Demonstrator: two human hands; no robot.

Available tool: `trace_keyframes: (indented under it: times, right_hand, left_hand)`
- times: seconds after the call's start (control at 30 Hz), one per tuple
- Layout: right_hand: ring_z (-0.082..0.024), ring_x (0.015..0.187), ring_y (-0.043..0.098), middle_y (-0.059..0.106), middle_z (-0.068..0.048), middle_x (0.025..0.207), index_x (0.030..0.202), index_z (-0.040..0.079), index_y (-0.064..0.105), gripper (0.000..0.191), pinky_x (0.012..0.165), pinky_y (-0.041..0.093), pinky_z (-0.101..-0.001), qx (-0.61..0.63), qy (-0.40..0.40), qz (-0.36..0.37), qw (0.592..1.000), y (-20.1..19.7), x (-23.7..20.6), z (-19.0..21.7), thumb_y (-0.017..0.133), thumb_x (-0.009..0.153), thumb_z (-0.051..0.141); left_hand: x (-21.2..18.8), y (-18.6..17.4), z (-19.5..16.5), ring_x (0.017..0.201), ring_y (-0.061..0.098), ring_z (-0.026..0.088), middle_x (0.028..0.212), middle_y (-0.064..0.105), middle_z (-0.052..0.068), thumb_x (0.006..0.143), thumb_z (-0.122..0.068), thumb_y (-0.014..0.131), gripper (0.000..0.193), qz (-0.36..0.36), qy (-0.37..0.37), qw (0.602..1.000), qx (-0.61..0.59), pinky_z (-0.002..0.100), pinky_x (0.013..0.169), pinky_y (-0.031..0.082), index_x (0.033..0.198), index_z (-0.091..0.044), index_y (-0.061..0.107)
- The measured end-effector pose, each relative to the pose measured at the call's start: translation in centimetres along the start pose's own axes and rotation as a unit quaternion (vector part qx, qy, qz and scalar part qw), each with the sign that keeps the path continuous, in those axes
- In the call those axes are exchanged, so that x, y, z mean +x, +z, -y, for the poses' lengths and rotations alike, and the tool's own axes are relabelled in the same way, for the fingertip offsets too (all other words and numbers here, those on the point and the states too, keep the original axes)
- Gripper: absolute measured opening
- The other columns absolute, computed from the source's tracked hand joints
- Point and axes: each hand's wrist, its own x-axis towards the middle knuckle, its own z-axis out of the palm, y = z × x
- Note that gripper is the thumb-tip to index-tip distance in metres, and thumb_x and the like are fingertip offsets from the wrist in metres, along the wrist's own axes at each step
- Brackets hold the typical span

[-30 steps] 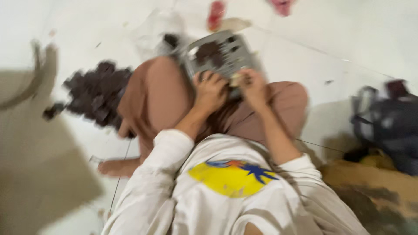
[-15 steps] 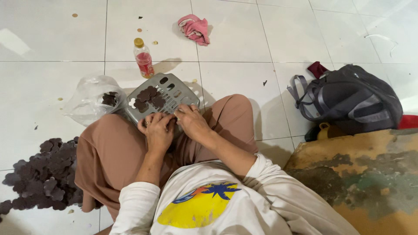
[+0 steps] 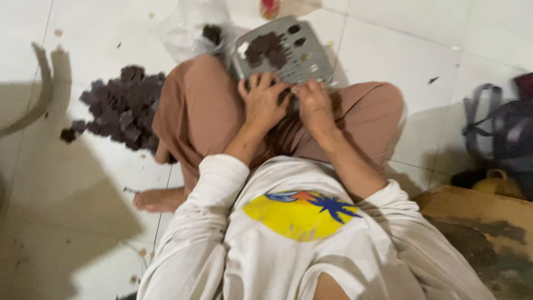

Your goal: The person sits on the floor and glues dark flower-shaped cutouts onto the surface of a plastic stool, dabbing adhesive from a small sponge onto each cutout and pressing the flowers onto the stool one at a time, building up a decorative pattern.

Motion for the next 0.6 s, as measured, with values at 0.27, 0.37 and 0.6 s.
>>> trace_keyframes:
  times: [0.27, 0.37, 0.6]
  right_hand:
    - [-0.040, 0.095, 0.062, 0.063, -0.018, 0.103, 0.104, 0.001, 0.072, 0.010, 0.084, 0.052, -0.0478, 0.029, -0.003, 0.009, 1.000, 0.7, -2.9, -1.1, 0.069, 0.095, 0.001]
    - [-0.038, 0.090, 0.064, 0.066, -0.017, 0.099, 0.103, 0.002, 0.074, 0.010, 0.079, 0.053, -0.0456, 0.102, 0.052, 0.063, 0.991, -0.4, -2.8, -2.3, 0.074, 0.093, 0.003]
    - [-0.034, 0.094, 0.067, 0.067, -0.016, 0.104, 0.108, 0.003, 0.074, 0.011, 0.083, 0.054, -0.0428, 0.121, 0.075, 0.042, 0.989, -0.5, 0.0, -3.3, 0.072, 0.097, 0.001]
  left_hand:
    - [-0.1, 0.0, -0.1, 0.112, 0.051, 0.026, 0.105, 0.060, -0.001, 0.077, -0.024, 0.083, 0.021, -0.003, -0.016, 1.000, -0.023, 0.059, 0.106, 0.026, 0.098, -0.027, 0.081]
    - [0.0, 0.0, -0.1, 0.111, 0.051, 0.026, 0.104, 0.060, -0.001, 0.076, -0.024, 0.084, 0.021, -0.007, -0.018, 0.999, -0.028, 0.058, 0.105, 0.026, 0.096, -0.027, 0.081]
    - [0.2, -0.3, -0.2, 0.111, 0.051, 0.026, 0.103, 0.059, -0.001, 0.074, -0.025, 0.083, 0.022, 0.004, -0.029, 0.999, -0.039, 0.056, 0.105, 0.027, 0.096, -0.028, 0.081]
